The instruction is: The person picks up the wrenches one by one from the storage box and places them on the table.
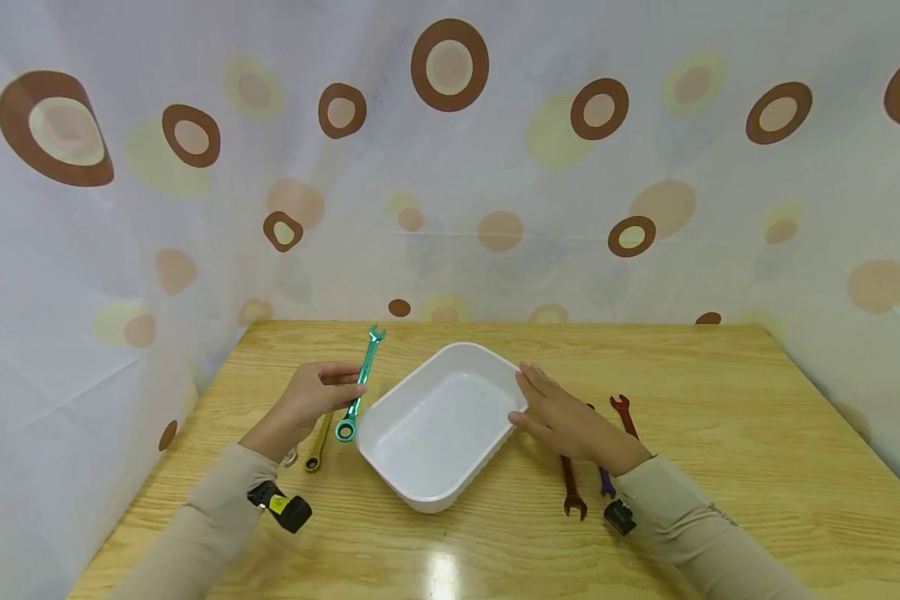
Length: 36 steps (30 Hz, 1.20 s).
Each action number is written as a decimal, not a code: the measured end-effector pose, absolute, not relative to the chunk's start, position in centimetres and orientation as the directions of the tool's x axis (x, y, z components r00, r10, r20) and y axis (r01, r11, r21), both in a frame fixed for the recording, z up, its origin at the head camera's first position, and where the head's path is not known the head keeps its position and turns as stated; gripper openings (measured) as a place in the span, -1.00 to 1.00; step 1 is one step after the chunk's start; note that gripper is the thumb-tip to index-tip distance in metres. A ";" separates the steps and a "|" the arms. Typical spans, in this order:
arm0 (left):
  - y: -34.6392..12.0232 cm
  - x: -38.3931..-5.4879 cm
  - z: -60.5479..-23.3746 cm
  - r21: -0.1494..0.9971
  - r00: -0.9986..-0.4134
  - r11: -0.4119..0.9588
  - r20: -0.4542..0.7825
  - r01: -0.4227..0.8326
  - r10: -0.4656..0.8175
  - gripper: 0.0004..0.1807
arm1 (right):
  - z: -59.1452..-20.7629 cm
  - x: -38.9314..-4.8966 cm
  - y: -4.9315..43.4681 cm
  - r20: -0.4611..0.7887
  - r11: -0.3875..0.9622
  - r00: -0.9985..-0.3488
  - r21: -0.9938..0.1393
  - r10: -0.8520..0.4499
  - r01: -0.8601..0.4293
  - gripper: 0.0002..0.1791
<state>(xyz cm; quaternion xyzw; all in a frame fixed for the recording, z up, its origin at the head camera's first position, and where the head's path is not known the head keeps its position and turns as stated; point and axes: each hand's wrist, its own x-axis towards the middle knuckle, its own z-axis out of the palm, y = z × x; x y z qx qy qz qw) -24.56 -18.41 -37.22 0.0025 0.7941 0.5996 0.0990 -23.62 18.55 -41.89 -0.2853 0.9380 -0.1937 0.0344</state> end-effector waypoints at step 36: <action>-28.8 -24.4 -43.0 0.766 -0.984 0.618 -0.135 -0.177 -0.115 -0.60 | -41.5 -23.4 18.6 0.051 0.761 -0.832 -0.377 -0.552 -0.528 -0.15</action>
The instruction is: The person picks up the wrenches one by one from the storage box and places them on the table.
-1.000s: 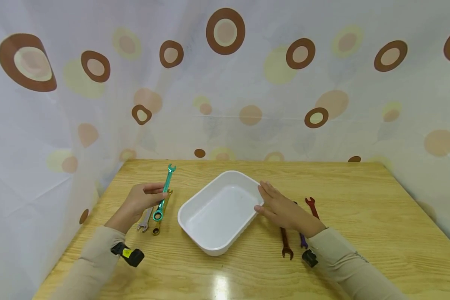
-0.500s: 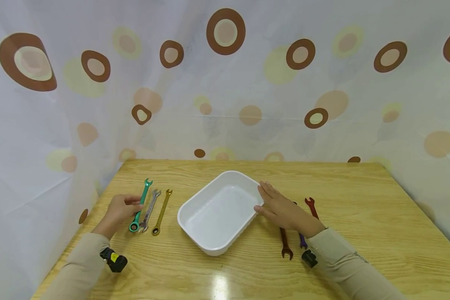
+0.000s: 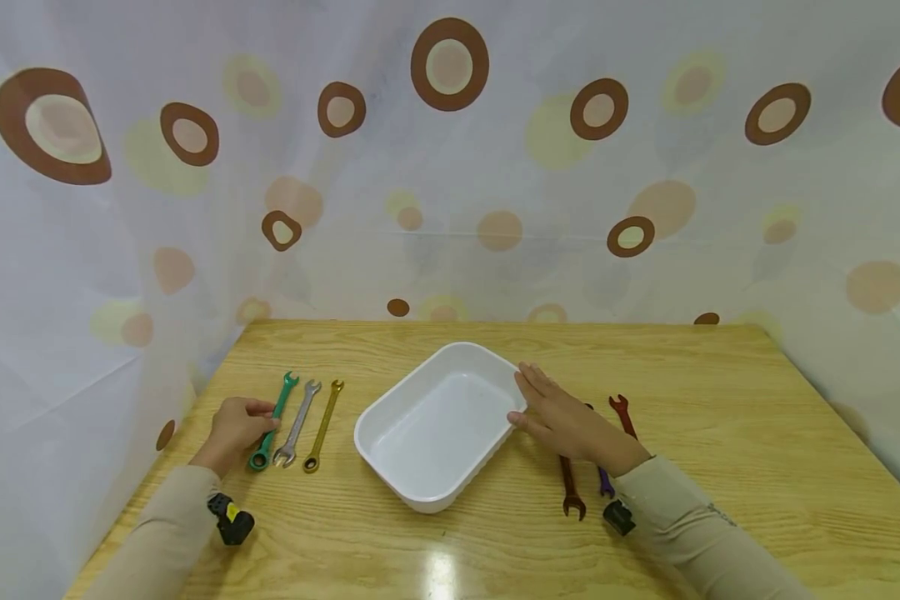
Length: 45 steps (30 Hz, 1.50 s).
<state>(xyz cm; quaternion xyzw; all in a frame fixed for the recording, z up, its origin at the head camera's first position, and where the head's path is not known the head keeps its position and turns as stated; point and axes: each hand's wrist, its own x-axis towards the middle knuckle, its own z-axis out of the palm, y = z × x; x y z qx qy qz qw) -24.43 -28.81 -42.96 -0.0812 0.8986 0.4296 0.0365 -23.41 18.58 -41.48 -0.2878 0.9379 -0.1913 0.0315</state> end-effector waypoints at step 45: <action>-27.6 -24.4 -42.7 0.548 -0.990 0.833 0.062 -0.075 -0.129 -0.75 | -41.5 -23.3 18.5 0.063 0.767 -0.838 -0.369 -0.543 -0.525 -0.15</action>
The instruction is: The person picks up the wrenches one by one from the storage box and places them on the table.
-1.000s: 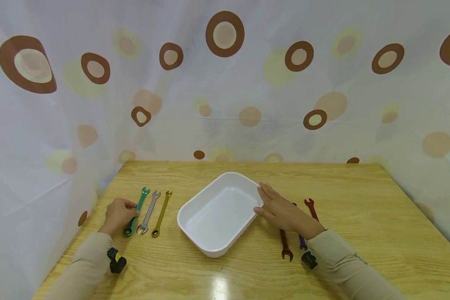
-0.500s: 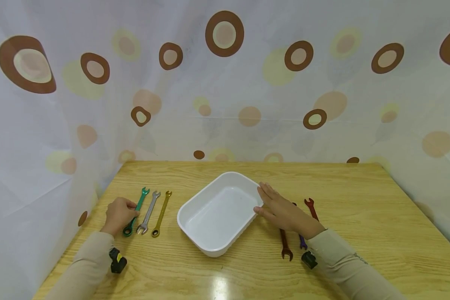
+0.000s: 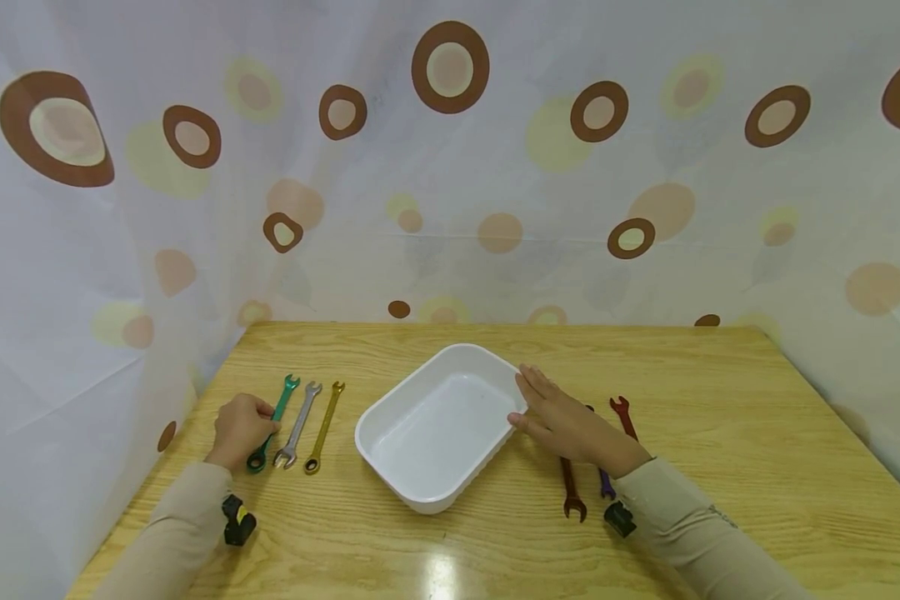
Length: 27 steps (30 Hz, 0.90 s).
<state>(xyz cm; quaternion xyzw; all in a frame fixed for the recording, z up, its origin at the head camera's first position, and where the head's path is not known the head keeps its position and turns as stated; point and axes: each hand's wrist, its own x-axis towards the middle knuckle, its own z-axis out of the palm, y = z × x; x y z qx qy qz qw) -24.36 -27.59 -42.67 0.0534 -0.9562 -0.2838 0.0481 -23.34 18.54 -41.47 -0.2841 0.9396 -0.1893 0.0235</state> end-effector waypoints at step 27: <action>-27.2 -24.3 -42.6 0.505 -0.992 0.862 0.070 -0.055 -0.105 -0.79 | -41.7 -23.6 18.7 0.036 0.765 -0.840 -0.393 -0.542 -0.511 -0.13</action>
